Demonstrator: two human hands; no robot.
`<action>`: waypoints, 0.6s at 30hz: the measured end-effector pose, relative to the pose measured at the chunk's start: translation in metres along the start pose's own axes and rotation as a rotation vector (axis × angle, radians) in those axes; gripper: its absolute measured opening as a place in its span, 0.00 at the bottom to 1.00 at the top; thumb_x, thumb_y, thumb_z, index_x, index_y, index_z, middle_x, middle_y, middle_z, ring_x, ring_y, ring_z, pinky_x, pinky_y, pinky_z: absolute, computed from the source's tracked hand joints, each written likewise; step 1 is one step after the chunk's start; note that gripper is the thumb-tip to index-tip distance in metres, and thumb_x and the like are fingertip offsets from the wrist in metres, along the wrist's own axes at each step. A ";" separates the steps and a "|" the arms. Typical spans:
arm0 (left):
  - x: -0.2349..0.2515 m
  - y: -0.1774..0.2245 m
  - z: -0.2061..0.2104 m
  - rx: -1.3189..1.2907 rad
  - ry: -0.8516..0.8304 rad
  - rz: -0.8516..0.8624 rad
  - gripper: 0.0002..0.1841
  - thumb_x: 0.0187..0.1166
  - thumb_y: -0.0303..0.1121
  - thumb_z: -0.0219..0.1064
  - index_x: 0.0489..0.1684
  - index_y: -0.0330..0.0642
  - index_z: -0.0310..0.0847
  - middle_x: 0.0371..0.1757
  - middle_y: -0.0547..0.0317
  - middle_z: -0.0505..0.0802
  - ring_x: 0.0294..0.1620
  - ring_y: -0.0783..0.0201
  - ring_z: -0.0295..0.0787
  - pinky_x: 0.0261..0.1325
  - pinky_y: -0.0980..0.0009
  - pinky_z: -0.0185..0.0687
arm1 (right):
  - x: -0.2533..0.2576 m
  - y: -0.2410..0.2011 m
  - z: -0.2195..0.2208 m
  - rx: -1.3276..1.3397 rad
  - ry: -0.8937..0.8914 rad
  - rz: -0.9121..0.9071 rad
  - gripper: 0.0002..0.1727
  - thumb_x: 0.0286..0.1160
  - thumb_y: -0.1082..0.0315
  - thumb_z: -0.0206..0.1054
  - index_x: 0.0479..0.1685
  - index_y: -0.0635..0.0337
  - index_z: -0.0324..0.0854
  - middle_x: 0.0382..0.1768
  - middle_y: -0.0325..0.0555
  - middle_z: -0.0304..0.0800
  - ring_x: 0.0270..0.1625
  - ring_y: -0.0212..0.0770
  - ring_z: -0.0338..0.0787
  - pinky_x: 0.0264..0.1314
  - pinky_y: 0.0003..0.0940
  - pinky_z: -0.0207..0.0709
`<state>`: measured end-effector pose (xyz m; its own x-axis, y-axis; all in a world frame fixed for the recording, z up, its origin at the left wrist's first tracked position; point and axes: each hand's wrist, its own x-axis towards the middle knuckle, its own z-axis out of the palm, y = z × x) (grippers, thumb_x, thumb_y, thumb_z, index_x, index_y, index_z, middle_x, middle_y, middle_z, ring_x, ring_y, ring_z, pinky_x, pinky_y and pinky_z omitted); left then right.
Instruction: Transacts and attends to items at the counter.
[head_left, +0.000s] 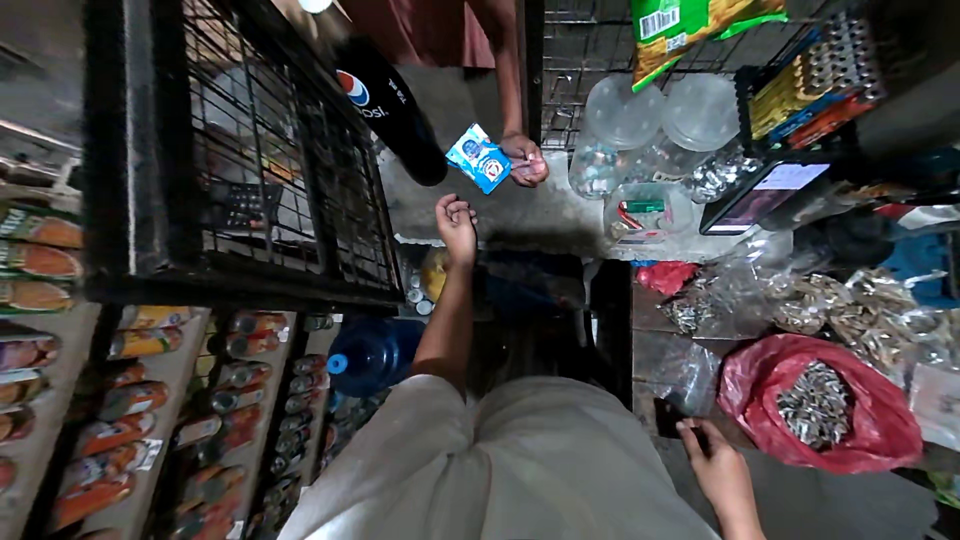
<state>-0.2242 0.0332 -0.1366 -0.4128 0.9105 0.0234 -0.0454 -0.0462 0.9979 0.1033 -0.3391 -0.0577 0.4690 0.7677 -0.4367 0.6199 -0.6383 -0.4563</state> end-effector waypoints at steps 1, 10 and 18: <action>-0.001 0.000 0.001 0.050 -0.007 0.001 0.21 0.85 0.22 0.51 0.75 0.25 0.62 0.49 0.49 0.85 0.39 0.68 0.86 0.45 0.70 0.86 | 0.000 -0.001 0.000 0.010 -0.002 -0.011 0.15 0.84 0.66 0.66 0.55 0.72 0.87 0.42 0.71 0.92 0.48 0.74 0.91 0.54 0.76 0.75; -0.040 0.004 -0.001 0.310 -0.047 0.036 0.21 0.87 0.22 0.54 0.78 0.26 0.66 0.61 0.33 0.87 0.57 0.49 0.88 0.63 0.56 0.84 | 0.014 0.014 -0.009 0.048 -0.007 -0.333 0.13 0.80 0.75 0.64 0.51 0.80 0.85 0.49 0.76 0.89 0.54 0.72 0.90 0.61 0.68 0.78; -0.202 -0.067 -0.084 0.572 -0.135 -0.456 0.26 0.89 0.27 0.54 0.84 0.26 0.59 0.69 0.26 0.83 0.66 0.40 0.85 0.70 0.50 0.80 | 0.027 0.063 -0.032 0.013 -0.010 -0.455 0.16 0.82 0.72 0.63 0.54 0.79 0.84 0.51 0.75 0.89 0.57 0.72 0.90 0.66 0.67 0.77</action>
<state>-0.2143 -0.1825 -0.2128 -0.3496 0.8321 -0.4305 0.3105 0.5364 0.7848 0.1753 -0.3568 -0.0739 0.1443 0.9697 -0.1970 0.7534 -0.2367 -0.6135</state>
